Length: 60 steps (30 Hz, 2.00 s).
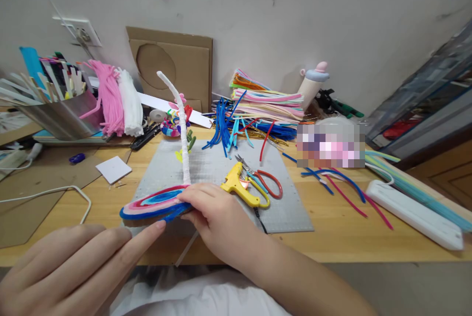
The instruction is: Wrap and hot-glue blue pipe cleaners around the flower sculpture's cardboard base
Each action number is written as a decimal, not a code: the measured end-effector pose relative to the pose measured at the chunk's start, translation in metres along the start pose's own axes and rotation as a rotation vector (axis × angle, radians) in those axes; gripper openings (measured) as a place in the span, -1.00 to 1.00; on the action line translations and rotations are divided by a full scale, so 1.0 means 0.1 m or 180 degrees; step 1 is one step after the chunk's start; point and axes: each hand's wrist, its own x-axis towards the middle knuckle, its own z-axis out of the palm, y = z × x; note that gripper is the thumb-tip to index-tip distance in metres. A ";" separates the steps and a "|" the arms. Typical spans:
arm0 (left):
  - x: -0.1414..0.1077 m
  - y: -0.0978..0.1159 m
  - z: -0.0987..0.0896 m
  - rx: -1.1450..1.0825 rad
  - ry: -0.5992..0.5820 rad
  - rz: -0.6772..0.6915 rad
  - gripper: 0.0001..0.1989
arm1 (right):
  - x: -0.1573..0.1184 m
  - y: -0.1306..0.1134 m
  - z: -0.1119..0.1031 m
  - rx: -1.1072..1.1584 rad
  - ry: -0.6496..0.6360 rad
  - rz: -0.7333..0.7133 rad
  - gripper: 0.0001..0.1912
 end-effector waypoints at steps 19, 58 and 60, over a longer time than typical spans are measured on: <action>-0.34 -0.13 0.00 0.0013 -0.0303 -0.0046 -0.70 | -0.03 0.01 -0.02 -0.0022 -0.0039 0.0071 -0.68; -0.42 -0.20 0.19 -0.0838 -0.0215 -0.0698 -0.63 | -0.04 0.15 -0.13 0.0146 -0.0060 0.0096 -0.71; -0.43 -0.21 0.22 -0.0890 -0.0165 -0.0776 -0.62 | -0.04 0.14 -0.12 0.0207 -0.0026 0.0210 -0.68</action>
